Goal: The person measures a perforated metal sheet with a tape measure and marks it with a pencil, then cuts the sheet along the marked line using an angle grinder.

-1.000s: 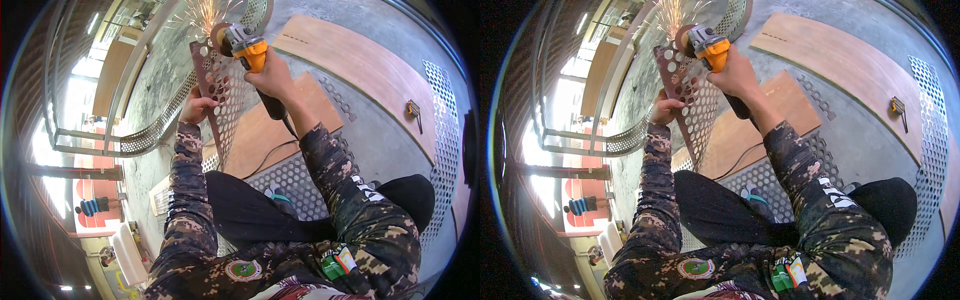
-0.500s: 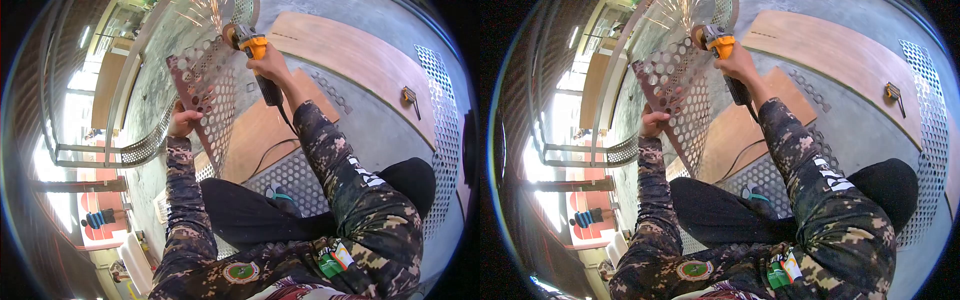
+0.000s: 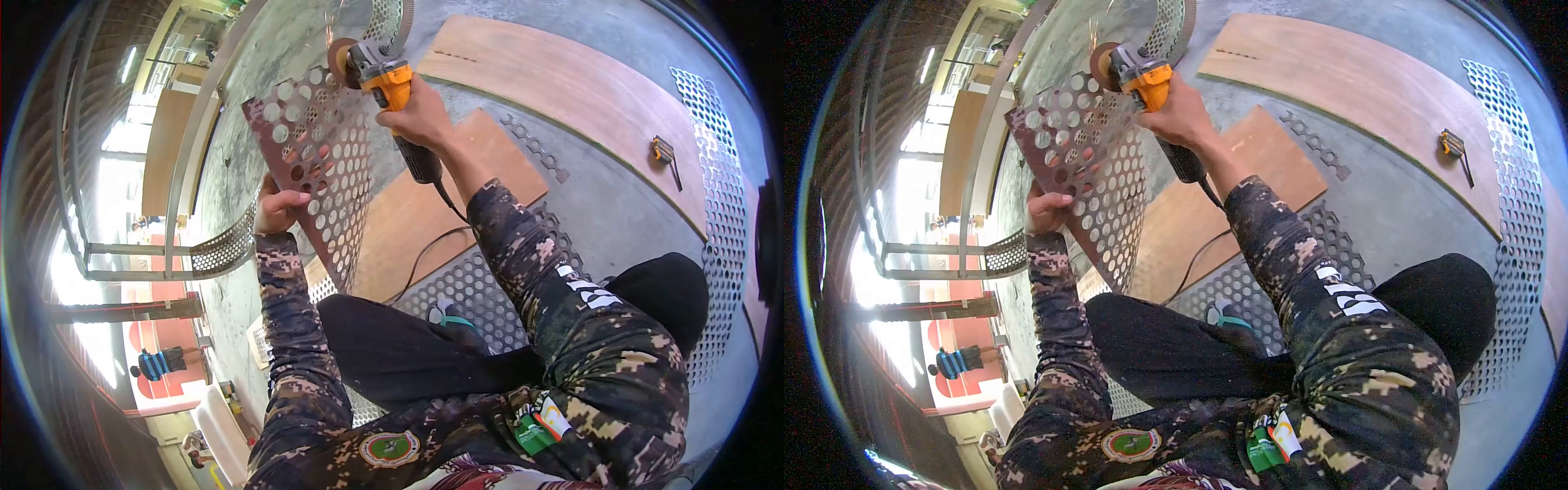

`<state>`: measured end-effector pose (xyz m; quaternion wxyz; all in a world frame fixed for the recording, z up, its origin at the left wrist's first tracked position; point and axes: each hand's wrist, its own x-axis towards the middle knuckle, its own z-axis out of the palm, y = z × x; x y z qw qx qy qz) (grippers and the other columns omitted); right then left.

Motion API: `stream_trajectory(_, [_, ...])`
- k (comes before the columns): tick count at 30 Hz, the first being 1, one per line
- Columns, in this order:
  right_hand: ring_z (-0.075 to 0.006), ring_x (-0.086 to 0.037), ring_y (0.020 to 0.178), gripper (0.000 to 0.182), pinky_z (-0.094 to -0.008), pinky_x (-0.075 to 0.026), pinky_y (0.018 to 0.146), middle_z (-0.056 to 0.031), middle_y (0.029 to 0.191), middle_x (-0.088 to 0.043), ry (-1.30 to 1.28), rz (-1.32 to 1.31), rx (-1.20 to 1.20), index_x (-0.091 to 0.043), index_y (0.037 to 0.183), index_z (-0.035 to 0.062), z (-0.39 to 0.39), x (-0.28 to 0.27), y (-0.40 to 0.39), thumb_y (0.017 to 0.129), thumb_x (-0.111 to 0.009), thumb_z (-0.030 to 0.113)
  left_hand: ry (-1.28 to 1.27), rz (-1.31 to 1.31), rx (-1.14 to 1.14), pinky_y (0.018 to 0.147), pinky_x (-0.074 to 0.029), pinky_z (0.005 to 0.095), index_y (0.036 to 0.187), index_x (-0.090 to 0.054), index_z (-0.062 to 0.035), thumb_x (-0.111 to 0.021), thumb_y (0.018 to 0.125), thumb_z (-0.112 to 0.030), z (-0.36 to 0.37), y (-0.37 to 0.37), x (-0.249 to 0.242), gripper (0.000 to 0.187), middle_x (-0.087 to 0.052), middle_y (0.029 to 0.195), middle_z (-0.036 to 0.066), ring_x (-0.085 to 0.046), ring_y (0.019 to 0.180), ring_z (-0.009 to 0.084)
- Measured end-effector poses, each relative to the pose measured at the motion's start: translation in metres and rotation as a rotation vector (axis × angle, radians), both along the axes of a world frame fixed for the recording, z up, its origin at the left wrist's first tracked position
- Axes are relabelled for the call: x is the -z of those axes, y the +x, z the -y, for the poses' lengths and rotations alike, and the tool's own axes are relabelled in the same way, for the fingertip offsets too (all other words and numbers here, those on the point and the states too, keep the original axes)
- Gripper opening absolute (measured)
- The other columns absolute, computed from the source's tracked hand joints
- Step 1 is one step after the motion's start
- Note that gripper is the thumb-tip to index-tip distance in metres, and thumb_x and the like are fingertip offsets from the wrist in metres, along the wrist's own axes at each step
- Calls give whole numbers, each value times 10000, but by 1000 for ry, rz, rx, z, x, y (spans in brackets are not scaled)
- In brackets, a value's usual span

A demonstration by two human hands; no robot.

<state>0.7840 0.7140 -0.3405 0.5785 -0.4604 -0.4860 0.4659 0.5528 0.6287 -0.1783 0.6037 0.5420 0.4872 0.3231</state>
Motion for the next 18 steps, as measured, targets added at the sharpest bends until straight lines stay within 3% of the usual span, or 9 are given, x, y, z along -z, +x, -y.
stream_trajectory(4, [-371,-668,936,723,-412,-532,834,-219,1019,-679,-61,-23,-2,-532,1202,-24,-8,14,-2,610,-777,311,16,9,-4,1079,-423,474,1530,-276,-10,-542,603,53,14,-1,-12,966,-431,1467,275,-445,1358,411])
stream_trajectory(5, [-391,-663,955,744,-420,-531,834,-236,1023,-677,-91,-22,-16,-515,1201,-27,-10,16,-2,597,-770,325,-14,-74,-6,1089,-385,455,1563,-201,-72,-573,602,-4,17,-4,-14,1033,-381,1512,252,-452,1350,393])
stream_trajectory(9, [-379,-663,959,754,-413,-530,837,-230,1039,-676,-97,-77,-21,-530,1201,-26,-22,27,-4,589,-772,342,-24,-77,-2,1089,-383,449,1565,-194,-75,-571,603,0,25,-10,-18,1037,-383,1511,252,-450,1349,390])
stream_trajectory(12, [-368,-666,948,763,-402,-532,833,-222,1033,-678,-118,78,1,-541,1194,-33,-37,41,-8,582,-773,358,-42,-24,40,1075,-394,443,1565,-195,-75,-571,609,-14,29,-11,-18,1029,-396,1503,247,-457,1340,387])
stream_trajectory(18, [-331,-674,933,732,-389,-535,816,-201,1021,-681,-260,-74,17,-558,1151,-38,-25,59,3,579,-775,364,16,-110,-69,1059,-414,437,1558,-220,-55,-572,636,-37,23,-9,-14,987,-438,1470,245,-485,1315,379])
